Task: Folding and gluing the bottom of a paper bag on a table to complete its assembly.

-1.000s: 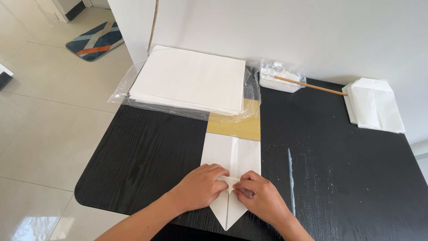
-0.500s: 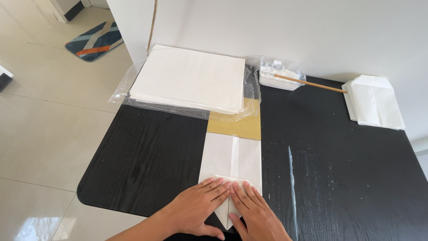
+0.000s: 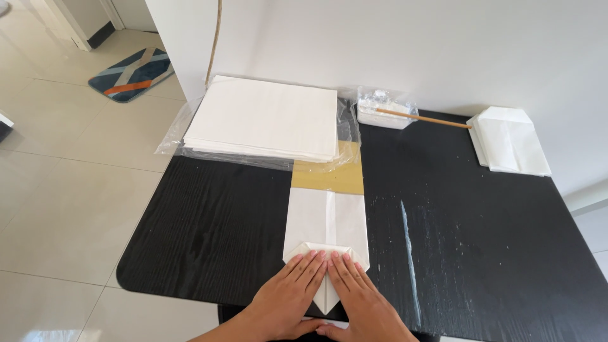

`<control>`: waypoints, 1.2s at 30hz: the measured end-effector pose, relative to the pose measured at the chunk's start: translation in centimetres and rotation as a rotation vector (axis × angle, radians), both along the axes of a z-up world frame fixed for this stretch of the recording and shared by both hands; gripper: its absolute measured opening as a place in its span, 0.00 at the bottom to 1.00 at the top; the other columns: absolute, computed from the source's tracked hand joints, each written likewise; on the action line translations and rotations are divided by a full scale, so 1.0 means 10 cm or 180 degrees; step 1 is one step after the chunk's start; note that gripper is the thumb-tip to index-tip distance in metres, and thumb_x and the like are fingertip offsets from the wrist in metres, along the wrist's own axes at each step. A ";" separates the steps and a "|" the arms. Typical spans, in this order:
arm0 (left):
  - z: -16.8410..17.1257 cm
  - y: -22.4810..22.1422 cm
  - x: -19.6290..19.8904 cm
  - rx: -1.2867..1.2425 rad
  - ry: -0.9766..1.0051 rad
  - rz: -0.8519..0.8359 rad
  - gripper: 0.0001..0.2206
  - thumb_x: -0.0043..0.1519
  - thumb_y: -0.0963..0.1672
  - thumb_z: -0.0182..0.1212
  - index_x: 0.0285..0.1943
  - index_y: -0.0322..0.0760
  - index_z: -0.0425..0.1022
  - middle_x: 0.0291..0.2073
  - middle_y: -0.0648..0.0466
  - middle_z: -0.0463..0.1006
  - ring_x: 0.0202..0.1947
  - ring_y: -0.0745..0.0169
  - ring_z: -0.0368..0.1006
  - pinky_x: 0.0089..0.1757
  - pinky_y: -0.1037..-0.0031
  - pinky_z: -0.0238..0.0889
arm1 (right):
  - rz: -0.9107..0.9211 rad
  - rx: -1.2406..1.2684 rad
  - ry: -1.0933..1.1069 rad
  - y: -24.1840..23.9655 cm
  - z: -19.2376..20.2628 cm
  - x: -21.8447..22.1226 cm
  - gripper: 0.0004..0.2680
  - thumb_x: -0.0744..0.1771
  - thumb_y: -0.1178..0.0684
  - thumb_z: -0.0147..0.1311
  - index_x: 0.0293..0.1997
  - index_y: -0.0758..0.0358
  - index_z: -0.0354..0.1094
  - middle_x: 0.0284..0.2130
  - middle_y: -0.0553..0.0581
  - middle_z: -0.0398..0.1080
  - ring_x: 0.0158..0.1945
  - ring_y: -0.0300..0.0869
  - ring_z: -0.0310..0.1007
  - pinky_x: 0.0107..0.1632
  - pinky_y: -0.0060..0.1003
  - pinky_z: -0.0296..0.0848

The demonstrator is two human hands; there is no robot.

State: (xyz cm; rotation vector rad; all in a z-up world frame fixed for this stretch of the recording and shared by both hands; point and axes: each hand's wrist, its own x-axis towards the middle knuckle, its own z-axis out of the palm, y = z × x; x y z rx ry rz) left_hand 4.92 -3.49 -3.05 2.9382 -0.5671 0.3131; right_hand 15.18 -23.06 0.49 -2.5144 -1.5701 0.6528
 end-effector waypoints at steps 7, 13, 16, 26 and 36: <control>-0.02 -0.02 -0.03 0.0220 -0.0195 0.0051 0.46 0.65 0.65 0.42 0.76 0.23 0.53 0.74 0.35 0.56 0.75 0.41 0.49 0.70 0.58 0.38 | -0.0146 0.0328 -0.0107 -0.02 -0.05 -0.07 0.44 0.67 0.23 0.59 0.79 0.62 0.28 0.79 0.60 0.27 0.80 0.51 0.23 0.73 0.43 0.31; 0.12 0.02 -0.03 -0.0294 0.0167 -0.0138 0.43 0.67 0.62 0.42 0.77 0.21 0.50 0.75 0.33 0.52 0.75 0.39 0.45 0.69 0.58 0.35 | -0.0429 -0.0064 0.0432 0.03 0.15 -0.04 0.44 0.66 0.22 0.57 0.79 0.53 0.24 0.80 0.51 0.23 0.81 0.44 0.18 0.75 0.42 0.29; 0.11 0.05 -0.02 -0.0342 0.0232 -0.0213 0.43 0.66 0.60 0.44 0.77 0.21 0.48 0.75 0.33 0.50 0.76 0.40 0.43 0.70 0.58 0.33 | -0.0467 -0.0238 0.0543 0.06 0.30 -0.01 0.39 0.68 0.29 0.59 0.80 0.49 0.27 0.80 0.48 0.26 0.81 0.41 0.21 0.75 0.40 0.32; 0.15 0.03 -0.06 -0.0323 0.0333 -0.0137 0.40 0.71 0.60 0.39 0.79 0.24 0.45 0.76 0.35 0.48 0.77 0.41 0.41 0.69 0.57 0.32 | 0.0128 0.0386 -0.0332 -0.13 -0.26 0.05 0.41 0.68 0.20 0.53 0.79 0.59 0.31 0.78 0.59 0.31 0.79 0.50 0.28 0.72 0.44 0.33; 0.18 0.04 -0.18 -0.0273 0.0163 -0.0301 0.31 0.71 0.53 0.48 0.75 0.24 0.57 0.73 0.34 0.58 0.73 0.40 0.52 0.68 0.57 0.42 | 0.0417 0.1623 -0.0397 -0.37 -0.51 -0.06 0.24 0.70 0.46 0.56 0.72 0.65 0.53 0.72 0.62 0.52 0.76 0.55 0.45 0.73 0.52 0.48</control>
